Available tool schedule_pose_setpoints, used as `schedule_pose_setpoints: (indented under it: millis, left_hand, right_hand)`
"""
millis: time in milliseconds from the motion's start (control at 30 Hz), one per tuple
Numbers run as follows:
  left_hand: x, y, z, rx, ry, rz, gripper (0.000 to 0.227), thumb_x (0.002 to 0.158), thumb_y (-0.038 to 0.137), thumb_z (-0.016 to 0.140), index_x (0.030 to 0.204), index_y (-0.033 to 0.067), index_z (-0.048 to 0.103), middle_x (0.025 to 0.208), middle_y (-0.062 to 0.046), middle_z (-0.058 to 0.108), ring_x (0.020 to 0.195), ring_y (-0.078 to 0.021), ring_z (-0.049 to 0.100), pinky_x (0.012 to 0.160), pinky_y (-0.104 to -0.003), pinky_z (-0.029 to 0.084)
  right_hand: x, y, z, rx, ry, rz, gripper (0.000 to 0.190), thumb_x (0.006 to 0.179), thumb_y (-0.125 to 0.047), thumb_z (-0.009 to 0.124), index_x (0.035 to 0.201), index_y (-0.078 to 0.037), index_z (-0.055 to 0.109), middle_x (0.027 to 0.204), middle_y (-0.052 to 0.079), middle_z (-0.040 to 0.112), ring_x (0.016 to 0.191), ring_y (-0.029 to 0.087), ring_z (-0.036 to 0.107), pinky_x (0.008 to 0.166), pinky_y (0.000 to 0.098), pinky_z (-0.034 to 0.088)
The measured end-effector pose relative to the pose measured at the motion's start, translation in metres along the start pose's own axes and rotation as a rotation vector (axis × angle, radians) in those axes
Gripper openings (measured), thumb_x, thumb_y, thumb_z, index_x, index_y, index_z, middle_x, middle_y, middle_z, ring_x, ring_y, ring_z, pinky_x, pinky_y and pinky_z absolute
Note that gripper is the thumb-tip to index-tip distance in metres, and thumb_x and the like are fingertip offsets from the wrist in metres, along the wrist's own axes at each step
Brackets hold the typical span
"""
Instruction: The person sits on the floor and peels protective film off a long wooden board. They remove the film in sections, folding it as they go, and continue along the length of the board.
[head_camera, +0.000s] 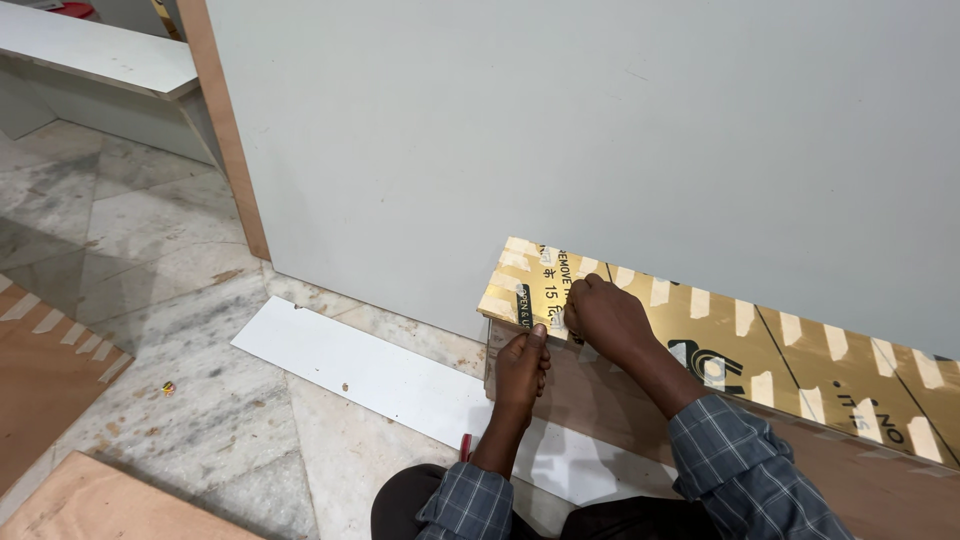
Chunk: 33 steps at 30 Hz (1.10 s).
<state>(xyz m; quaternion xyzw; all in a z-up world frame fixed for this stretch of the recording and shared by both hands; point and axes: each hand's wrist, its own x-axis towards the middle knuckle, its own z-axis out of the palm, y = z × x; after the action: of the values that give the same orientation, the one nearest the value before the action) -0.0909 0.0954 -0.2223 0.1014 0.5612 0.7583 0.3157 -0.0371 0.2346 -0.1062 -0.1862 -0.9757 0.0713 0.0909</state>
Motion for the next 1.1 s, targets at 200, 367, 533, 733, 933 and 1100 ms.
schedule_pose_setpoints:
  millis: [200, 367, 533, 733, 933, 1100]
  left_hand:
    - [0.003, 0.002, -0.002, 0.026, -0.007, -0.040, 0.051, 0.093, 0.059, 0.065, 0.077, 0.0106, 0.060, 0.062, 0.001, 0.054, 0.043, -0.0064, 0.043, 0.038, -0.023, 0.034]
    - [0.004, -0.006, -0.003, -0.044, -0.065, 0.003, 0.053, 0.097, 0.060, 0.059, 0.079, 0.0100, 0.060, 0.064, 0.001, 0.056, 0.044, -0.0067, 0.045, 0.039, -0.023, 0.035]
    - [0.006, -0.002, -0.005, -0.077, -0.052, 0.025, 0.055, 0.098, 0.062, 0.052, 0.081, 0.0100, 0.060, 0.064, -0.002, 0.059, 0.044, -0.0073, 0.046, 0.039, -0.023, 0.035]
    - [0.006, 0.003, -0.010, -0.067, -0.025, 0.021, 0.046, 0.098, 0.053, 0.061, 0.085, 0.0093, 0.064, 0.068, 0.001, 0.058, 0.045, -0.0059, 0.043, 0.039, -0.022, 0.032]
    - [0.006, 0.010, -0.011, 0.001, 0.043, 0.075, 0.042, 0.094, 0.051, 0.068, 0.088, 0.0102, 0.064, 0.068, 0.003, 0.057, 0.047, -0.0029, 0.041, 0.041, -0.021, 0.031]
    - [0.007, 0.007, -0.012, 0.045, 0.081, 0.066, 0.046, 0.090, 0.055, 0.071, 0.087, 0.0100, 0.060, 0.067, 0.002, 0.055, 0.048, -0.0060, 0.039, 0.041, -0.023, 0.031]
  right_hand:
    - [-0.009, 0.018, -0.008, 0.682, -0.267, 0.265, 0.028, 0.099, -0.029, 0.062, 0.102, -0.002, 0.070, 0.084, 0.014, 0.066, 0.068, 0.021, 0.056, 0.061, 0.0370, 0.046]
    - [-0.025, 0.017, -0.009, 0.592, 0.038, 0.135, 0.038, 0.088, -0.036, 0.076, 0.111, -0.005, 0.068, 0.101, 0.008, 0.067, 0.077, 0.017, 0.064, 0.067, 0.0334, 0.054]
    - [-0.036, -0.003, -0.006, 0.188, 0.204, -0.265, 0.050, 0.069, -0.032, 0.086, 0.109, -0.006, 0.072, 0.110, 0.009, 0.068, 0.093, 0.026, 0.065, 0.073, 0.0394, 0.055]
    - [-0.056, -0.018, 0.004, 0.115, 0.301, -0.292, 0.018, 0.084, -0.018, 0.077, 0.100, -0.010, 0.077, 0.100, 0.003, 0.072, 0.091, 0.023, 0.066, 0.074, 0.0378, 0.056]
    - [-0.108, -0.015, 0.067, -0.088, 0.355, -0.478, 0.023, 0.074, -0.012, 0.073, 0.096, -0.003, 0.074, 0.097, 0.007, 0.068, 0.084, 0.026, 0.064, 0.067, 0.0400, 0.054]
    - [-0.150, -0.001, 0.149, 0.009, -0.090, -0.459, 0.017, 0.084, -0.021, 0.074, 0.088, -0.005, 0.070, 0.101, 0.011, 0.065, 0.086, 0.027, 0.066, 0.071, 0.0415, 0.055]
